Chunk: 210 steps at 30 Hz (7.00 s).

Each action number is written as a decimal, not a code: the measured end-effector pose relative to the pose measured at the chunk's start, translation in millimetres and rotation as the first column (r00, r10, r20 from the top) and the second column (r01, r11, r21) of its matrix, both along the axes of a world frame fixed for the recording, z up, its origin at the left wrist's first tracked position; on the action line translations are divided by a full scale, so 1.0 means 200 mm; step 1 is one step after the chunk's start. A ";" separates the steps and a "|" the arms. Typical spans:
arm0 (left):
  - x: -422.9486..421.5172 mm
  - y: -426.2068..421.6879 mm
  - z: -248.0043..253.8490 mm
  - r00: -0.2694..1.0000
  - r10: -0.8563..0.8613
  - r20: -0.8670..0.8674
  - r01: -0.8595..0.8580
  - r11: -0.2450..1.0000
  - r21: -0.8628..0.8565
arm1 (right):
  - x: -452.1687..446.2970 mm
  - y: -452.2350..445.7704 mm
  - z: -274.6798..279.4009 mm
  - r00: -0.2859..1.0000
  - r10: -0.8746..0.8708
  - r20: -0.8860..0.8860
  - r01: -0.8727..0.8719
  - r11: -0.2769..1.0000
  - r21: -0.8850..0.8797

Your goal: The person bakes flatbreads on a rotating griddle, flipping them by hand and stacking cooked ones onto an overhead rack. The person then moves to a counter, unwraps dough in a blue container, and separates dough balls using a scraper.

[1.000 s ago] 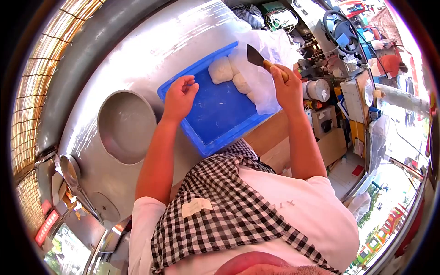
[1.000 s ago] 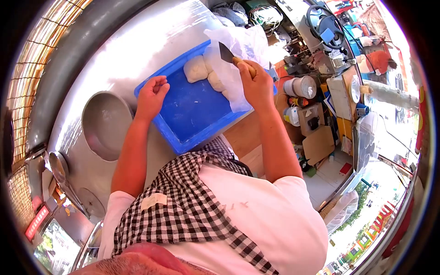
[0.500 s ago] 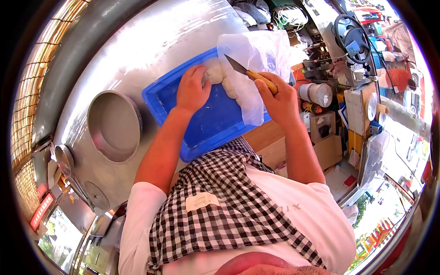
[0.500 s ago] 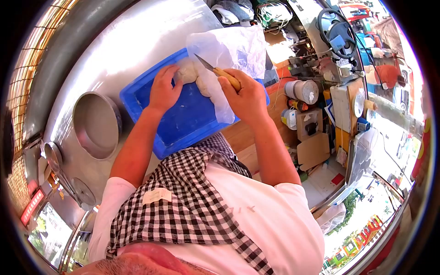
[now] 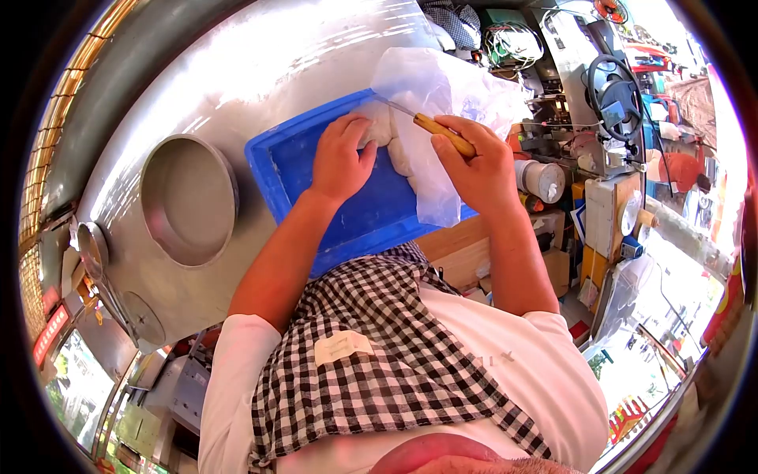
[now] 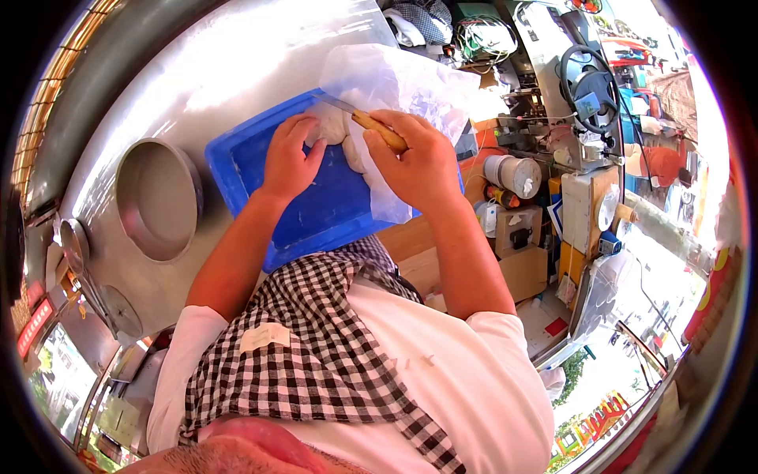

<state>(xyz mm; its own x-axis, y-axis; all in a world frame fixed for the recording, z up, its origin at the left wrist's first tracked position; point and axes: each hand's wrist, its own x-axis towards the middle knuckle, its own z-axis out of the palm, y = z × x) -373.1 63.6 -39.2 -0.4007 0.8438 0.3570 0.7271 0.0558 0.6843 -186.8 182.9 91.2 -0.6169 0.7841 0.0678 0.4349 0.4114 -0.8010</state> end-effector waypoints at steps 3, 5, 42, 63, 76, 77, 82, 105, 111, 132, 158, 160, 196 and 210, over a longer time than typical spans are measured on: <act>-0.03 0.02 0.02 0.997 0.035 0.074 -0.038 0.999 0.034 | 0.04 0.01 0.02 1.000 -0.020 0.005 0.021 0.983 -0.184; -0.06 0.04 0.03 0.989 0.066 0.131 -0.075 0.995 0.062 | 0.09 -0.01 0.05 0.996 -0.077 -0.040 0.069 0.982 -0.174; -0.60 0.37 0.20 0.916 0.347 -0.202 -0.399 0.841 -0.365 | 0.40 0.04 -0.05 0.778 -0.420 -0.467 0.308 0.903 -0.299; 0.18 -0.19 -0.08 0.418 0.359 0.834 -0.026 0.923 -0.385 | 0.56 0.19 -0.83 0.671 -0.685 -0.284 0.478 0.692 -0.540; 0.64 0.33 0.05 0.636 -0.318 0.704 0.634 0.734 -0.242 | 0.59 0.20 -0.57 0.553 -0.757 -0.348 0.521 0.640 -0.565; 0.65 0.31 -0.02 0.706 -0.396 0.587 0.637 0.716 -0.284 | 0.60 0.21 -0.55 0.560 -0.748 -0.357 0.538 0.656 -0.530; 0.64 0.15 -0.11 0.742 -0.516 0.427 0.565 0.825 0.014 | 0.54 0.09 -0.31 0.641 -0.629 -0.440 0.494 0.777 -0.391; -0.24 -0.71 -0.11 0.942 0.216 -0.258 -0.233 0.972 -0.035 | -0.46 0.09 -0.26 0.869 0.258 0.422 -0.413 0.848 0.331; -0.24 -0.72 -0.12 0.943 0.225 -0.246 -0.242 0.969 -0.041 | -0.55 0.07 -0.19 0.785 0.267 0.559 -0.492 0.817 0.301; -0.15 -0.36 0.10 0.987 -0.160 0.009 0.160 0.987 -0.025 | -0.13 -0.13 0.06 0.899 0.387 0.207 -0.381 0.922 -0.068; -0.79 -0.90 0.04 0.760 0.638 -0.122 -0.645 0.764 -0.022 | -0.17 -0.08 -0.23 0.866 -0.185 -0.465 -0.098 0.848 -0.521; -0.98 -1.13 -0.17 0.699 0.667 -0.258 -0.714 0.632 -0.302 | -0.25 -0.13 -0.22 0.860 -0.148 -0.488 -0.138 0.854 -0.501; -0.83 -1.07 0.10 0.853 0.518 0.059 -0.517 0.855 -0.028 | -0.88 -0.66 -0.29 0.928 0.021 -0.371 -0.241 0.795 -0.557; -0.19 -0.11 -0.04 0.932 -0.335 -0.137 0.315 0.937 -0.151 | -0.02 -0.06 -0.43 0.880 -0.358 -0.312 0.258 0.912 -0.319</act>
